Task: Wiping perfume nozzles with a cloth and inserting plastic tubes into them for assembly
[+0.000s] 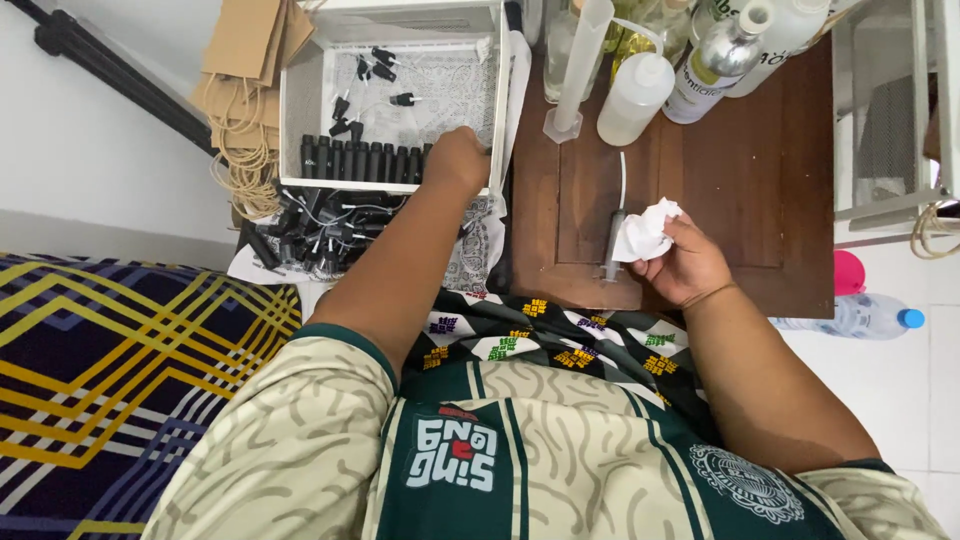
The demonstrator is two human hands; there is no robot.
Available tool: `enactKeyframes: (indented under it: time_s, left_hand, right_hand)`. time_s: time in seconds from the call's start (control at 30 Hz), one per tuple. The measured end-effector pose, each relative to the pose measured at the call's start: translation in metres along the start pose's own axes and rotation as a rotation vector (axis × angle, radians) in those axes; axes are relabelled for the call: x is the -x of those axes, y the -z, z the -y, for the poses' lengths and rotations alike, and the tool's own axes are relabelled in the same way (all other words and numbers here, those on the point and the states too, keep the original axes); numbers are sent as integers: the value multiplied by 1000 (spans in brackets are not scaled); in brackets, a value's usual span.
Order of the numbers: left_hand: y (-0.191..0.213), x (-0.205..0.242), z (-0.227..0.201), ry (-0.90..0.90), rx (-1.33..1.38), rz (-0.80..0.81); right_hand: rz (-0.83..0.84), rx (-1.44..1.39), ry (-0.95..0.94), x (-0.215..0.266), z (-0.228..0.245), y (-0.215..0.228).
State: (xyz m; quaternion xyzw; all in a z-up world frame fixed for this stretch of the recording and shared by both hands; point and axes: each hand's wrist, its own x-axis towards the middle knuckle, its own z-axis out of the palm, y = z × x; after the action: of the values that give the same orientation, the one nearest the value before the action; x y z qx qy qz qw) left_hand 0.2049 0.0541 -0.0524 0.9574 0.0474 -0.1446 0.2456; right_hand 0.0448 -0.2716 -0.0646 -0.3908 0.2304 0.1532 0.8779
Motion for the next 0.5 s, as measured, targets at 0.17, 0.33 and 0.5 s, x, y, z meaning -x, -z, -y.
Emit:
enactKeyframes:
  time_s: [0.17, 0.33, 0.5]
  left_hand:
    - [-23, -26, 22, -9, -157, 160]
    - [-19, -23, 14, 43, -189, 241]
    - [-25, -29, 16, 88, -182, 280]
  right_hand:
    - [13, -7, -28, 0, 2, -9]
    - [16, 8, -21, -4, 1, -4]
    - [18, -21, -6, -1, 4, -8]
